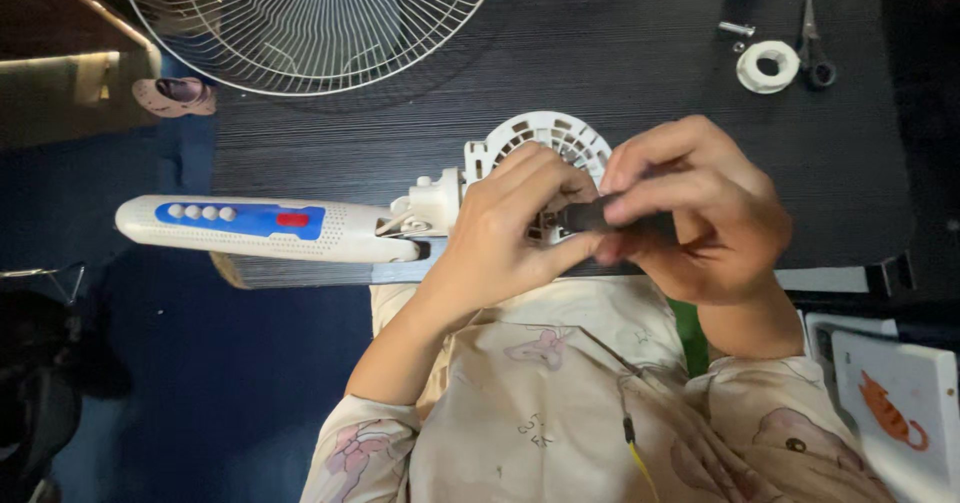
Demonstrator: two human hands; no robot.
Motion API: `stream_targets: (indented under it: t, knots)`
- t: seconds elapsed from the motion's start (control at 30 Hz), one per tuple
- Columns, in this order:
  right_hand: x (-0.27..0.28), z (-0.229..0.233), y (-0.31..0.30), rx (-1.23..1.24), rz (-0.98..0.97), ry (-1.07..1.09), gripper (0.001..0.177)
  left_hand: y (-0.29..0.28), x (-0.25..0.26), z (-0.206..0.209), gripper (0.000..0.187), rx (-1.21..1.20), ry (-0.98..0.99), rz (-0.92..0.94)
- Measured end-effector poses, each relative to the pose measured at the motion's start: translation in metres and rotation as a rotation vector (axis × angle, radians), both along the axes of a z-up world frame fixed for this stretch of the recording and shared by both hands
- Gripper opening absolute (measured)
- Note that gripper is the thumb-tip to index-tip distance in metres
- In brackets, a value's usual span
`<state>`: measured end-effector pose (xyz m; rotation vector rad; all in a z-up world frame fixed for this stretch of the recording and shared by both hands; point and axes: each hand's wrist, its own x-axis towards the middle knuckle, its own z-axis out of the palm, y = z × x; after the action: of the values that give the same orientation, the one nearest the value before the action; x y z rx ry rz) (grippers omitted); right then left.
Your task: The person assembles a white handheld electronic device on a dark table. They use a screwdriver to tighten screws on the device's body and head, then insert a small black cylindrical component into the head and secure it with a screw.
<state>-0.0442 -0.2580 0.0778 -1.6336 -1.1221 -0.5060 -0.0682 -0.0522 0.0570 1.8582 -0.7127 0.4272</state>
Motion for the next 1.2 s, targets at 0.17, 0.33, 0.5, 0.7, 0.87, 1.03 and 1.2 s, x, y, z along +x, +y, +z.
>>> stream_targets:
  t: [0.17, 0.33, 0.5, 0.7, 0.87, 1.03, 1.2]
  knots:
    - [-0.005, -0.009, -0.017, -0.012, -0.134, 0.263, 0.015, 0.002, -0.006, 0.008, 0.034, -0.053, 0.114, -0.074]
    - [-0.002, -0.004, -0.013, -0.004, -0.08, 0.063, 0.017, -0.004, -0.007, 0.009, 0.036, -0.068, 0.046, 0.04]
    - [0.004, 0.014, 0.004, -0.074, -0.005, -0.06, 0.048, -0.001, -0.008, 0.01, 0.035, -0.044, -0.01, 0.088]
    - [0.0, 0.019, 0.014, 0.082, 0.012, 0.382, 0.024, 0.011, -0.012, 0.013, 0.031, -0.018, 0.149, -0.051]
    - [0.001, 0.014, 0.016, 0.033, -0.03, 0.085, 0.029, 0.009, -0.016, 0.013, 0.031, -0.082, 0.16, -0.02]
    - [-0.004, 0.014, 0.016, 0.077, -0.071, 0.237, 0.023, 0.008, -0.016, 0.011, 0.032, -0.062, 0.21, -0.045]
    - [-0.005, 0.016, 0.014, -0.044, -0.135, 0.066, 0.019, 0.011, -0.016, 0.012, 0.034, 0.018, 0.073, -0.001]
